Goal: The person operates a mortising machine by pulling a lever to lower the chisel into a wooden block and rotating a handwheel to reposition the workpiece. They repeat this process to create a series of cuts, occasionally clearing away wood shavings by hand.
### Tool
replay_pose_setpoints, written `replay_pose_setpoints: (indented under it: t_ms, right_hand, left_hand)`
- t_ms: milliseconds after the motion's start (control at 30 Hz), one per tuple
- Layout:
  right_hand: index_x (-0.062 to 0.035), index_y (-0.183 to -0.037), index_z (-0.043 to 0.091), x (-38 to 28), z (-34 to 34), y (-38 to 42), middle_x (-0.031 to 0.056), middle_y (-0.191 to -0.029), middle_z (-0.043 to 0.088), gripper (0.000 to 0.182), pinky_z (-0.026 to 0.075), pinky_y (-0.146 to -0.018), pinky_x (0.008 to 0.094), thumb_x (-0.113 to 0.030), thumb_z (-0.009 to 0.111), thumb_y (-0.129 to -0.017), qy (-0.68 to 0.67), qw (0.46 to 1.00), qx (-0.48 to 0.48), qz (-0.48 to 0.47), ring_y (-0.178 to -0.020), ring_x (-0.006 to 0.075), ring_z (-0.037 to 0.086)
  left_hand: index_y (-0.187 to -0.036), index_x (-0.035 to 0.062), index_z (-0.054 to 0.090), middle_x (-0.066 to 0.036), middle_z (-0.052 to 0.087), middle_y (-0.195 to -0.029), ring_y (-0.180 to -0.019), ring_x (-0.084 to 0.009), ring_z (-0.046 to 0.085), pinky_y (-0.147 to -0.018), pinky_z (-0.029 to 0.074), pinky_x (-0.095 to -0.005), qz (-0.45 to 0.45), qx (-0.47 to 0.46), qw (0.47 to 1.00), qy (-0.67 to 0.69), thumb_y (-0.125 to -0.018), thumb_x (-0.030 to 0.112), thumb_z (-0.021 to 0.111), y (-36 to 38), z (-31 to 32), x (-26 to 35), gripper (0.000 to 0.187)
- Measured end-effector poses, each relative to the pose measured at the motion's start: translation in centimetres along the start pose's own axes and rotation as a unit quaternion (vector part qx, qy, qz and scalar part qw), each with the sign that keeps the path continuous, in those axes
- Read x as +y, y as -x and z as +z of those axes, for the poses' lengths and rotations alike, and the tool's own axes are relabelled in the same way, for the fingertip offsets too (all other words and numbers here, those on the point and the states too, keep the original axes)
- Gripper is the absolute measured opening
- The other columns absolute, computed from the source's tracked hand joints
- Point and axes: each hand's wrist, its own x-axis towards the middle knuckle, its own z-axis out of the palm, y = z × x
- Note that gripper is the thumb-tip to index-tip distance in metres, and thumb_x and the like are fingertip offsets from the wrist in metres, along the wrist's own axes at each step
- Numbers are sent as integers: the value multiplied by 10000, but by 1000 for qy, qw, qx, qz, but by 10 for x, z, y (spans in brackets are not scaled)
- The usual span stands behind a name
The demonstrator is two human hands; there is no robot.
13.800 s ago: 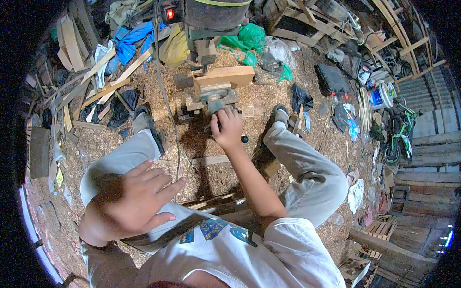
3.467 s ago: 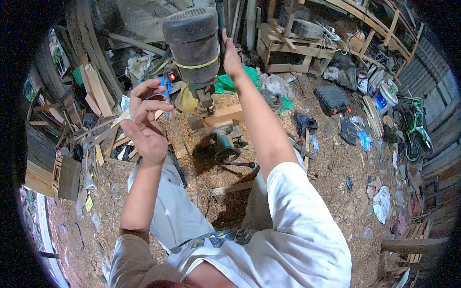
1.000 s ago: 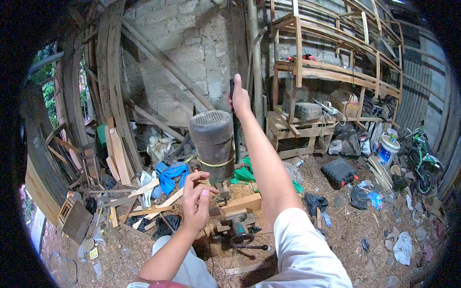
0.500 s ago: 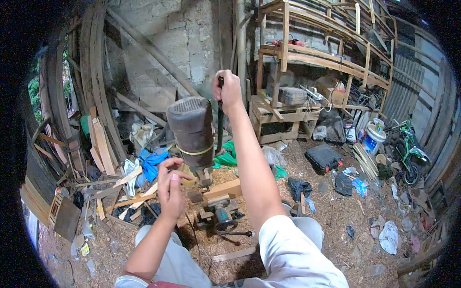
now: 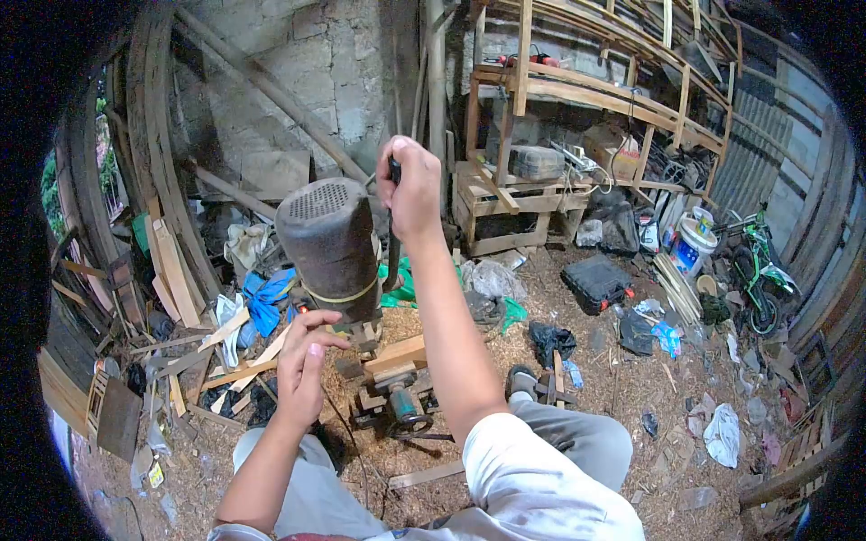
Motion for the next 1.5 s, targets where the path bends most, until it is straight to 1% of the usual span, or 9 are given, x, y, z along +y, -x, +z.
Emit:
replay_pose_setpoints:
  t_ms: [233, 367, 567, 700, 767, 833, 1133, 1267, 1500]
  right_hand:
    - [-64, -760, 467, -3, -13, 34, 3, -569, 382, 397, 284, -451, 287, -348, 469, -1038, -22, 1000, -2, 6, -466, 93, 340]
    - [-36, -799, 537, 3, -25, 52, 24, -674, 499, 365, 290, -492, 252, -293, 472, -1052, -68, 997, -33, 2, -544, 69, 406]
    - [-56, -746, 480, -6, -26, 86, 14, -570, 413, 428, 280, -470, 307, -382, 497, -1023, -42, 998, -10, -48, -473, 117, 350]
    - [-79, -746, 475, -5, -32, 104, 1, -565, 422, 451, 289, -489, 333, -416, 459, -1046, -45, 997, -18, -63, -487, 134, 356]
    - [12, -801, 567, -2, -39, 117, 56, -658, 514, 368, 304, -504, 316, -316, 585, -965, -135, 989, -12, -51, -552, 159, 453]
    - [-90, -769, 525, -2, -44, 122, -6, -588, 480, 437, 294, -501, 333, -411, 480, -1063, -30, 988, -89, -121, -497, 140, 392]
    - [-72, -836, 613, -2, -82, 154, 18, -695, 616, 444, 431, -544, 379, -415, 503, -1096, -9, 950, -256, -178, -552, 189, 529]
    - [-83, -684, 576, 8, -74, 171, 7, -593, 515, 522, 317, -487, 361, -395, 503, -1097, -44, 954, -190, -229, -474, 179, 455]
    - [-111, -653, 533, 12, -80, 196, 0, -571, 475, 565, 319, -487, 350, -387, 448, -1138, -34, 951, -188, -243, -465, 169, 445]
  left_hand:
    - [-1077, -12, 750, -221, 653, -1376, -1307, -365, 593, -1149, 404, -473, -9, -24, 1000, -4, -1126, 422, 394, -6, 8, -1, 564]
    - [-1120, -14, 746, -224, 641, -1401, -1316, -391, 585, -1156, 395, -497, -14, -13, 1000, 16, -1133, 424, 383, -5, 8, -8, 569]
    - [-1018, -29, 763, -218, 654, -1362, -1283, -364, 587, -1153, 388, -486, -49, 0, 999, 1, -1148, 431, 315, -8, 10, -14, 655]
    - [-1001, -53, 749, -198, 681, -1331, -1237, -300, 619, -1100, 438, -418, -181, 15, 983, 6, -1168, 391, 316, -9, 9, -20, 642]
    - [-1006, -46, 739, -172, 686, -1334, -1214, -252, 626, -1055, 460, -389, -267, 46, 956, 108, -1176, 450, 237, -6, 6, -34, 726]
    - [-1021, -13, 729, -156, 691, -1336, -1191, -218, 626, -1025, 464, -380, -292, 58, 947, 123, -1170, 516, 158, -6, 5, -44, 793]
    - [-1019, 19, 716, -151, 690, -1323, -1173, -223, 627, -1035, 448, -372, -337, 76, 923, 171, -1164, 564, 109, -9, 10, -42, 829]
    - [-1023, 5, 714, -152, 687, -1309, -1163, -232, 643, -1051, 460, -375, -344, 80, 923, 153, -1161, 580, 121, -9, 12, -41, 839]
    - [-1002, -6, 711, -145, 692, -1247, -1109, -225, 661, -1043, 470, -367, -358, 86, 920, 137, -1159, 593, 115, -3, 6, -55, 859]
